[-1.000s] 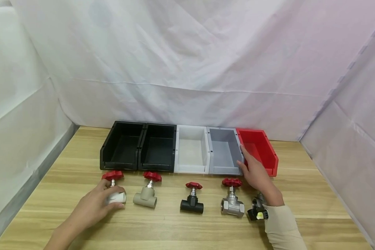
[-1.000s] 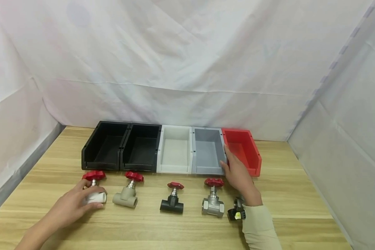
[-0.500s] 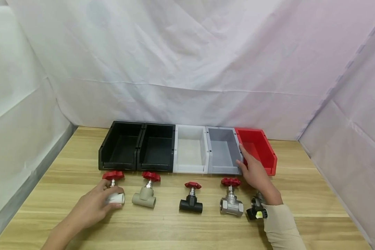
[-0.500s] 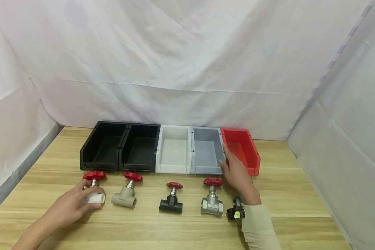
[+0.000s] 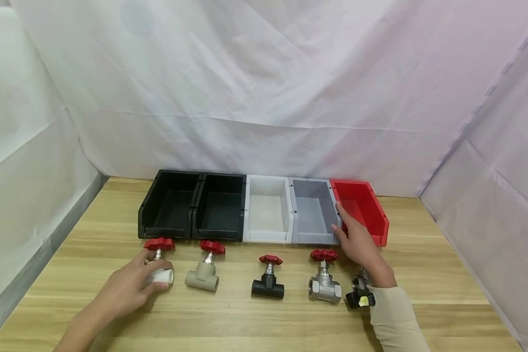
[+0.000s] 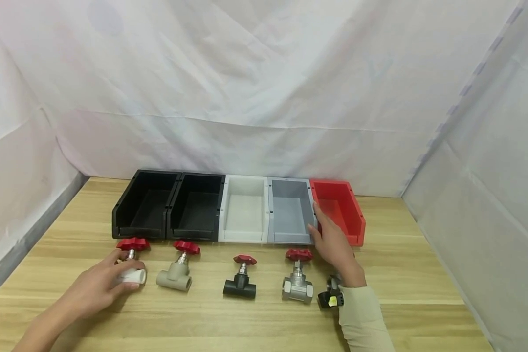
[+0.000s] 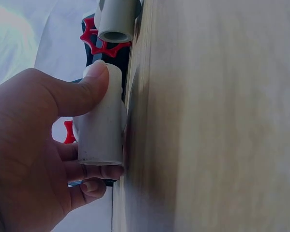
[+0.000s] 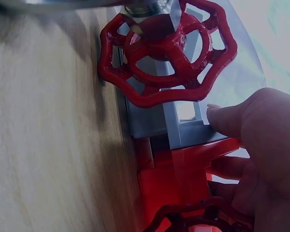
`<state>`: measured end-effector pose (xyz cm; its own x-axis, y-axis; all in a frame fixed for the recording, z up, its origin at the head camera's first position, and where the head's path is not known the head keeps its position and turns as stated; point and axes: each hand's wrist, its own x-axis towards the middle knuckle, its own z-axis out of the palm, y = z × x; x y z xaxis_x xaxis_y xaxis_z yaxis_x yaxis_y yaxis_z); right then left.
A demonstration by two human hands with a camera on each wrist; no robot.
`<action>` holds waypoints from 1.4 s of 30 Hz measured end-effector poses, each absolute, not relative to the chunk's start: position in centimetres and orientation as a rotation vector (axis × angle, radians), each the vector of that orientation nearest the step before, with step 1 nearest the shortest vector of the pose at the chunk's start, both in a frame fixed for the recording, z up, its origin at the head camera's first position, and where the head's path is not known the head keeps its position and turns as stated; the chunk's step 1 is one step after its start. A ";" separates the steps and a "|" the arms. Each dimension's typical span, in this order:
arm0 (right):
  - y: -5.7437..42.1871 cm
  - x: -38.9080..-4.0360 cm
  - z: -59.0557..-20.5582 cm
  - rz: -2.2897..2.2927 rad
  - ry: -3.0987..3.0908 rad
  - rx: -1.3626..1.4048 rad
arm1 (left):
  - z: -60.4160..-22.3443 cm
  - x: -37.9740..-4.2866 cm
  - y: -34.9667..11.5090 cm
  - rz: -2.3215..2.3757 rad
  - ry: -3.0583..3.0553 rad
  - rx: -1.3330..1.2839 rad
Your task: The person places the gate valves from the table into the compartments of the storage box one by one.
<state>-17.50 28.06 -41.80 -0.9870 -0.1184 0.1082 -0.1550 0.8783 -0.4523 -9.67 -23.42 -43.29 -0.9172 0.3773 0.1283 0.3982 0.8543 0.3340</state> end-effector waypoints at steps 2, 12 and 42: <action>28.0 -17.5 -41.8 0.725 -2.970 0.211 | -43.2 -9.6 -23.5 -0.549 -2.967 -0.619; 28.0 -17.3 -41.8 0.730 -2.957 0.212 | -41.8 -9.7 -23.3 -0.499 -2.912 -0.668; 28.0 -17.4 -41.7 0.730 -2.965 0.208 | -38.3 -13.5 -22.8 -0.451 -2.818 -0.719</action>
<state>-17.37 27.96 -41.70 -0.9875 -0.1124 0.1107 -0.1510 0.8772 -0.4557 -13.47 -22.83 -38.26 -0.8620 0.4331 0.2634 0.4936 0.8353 0.2421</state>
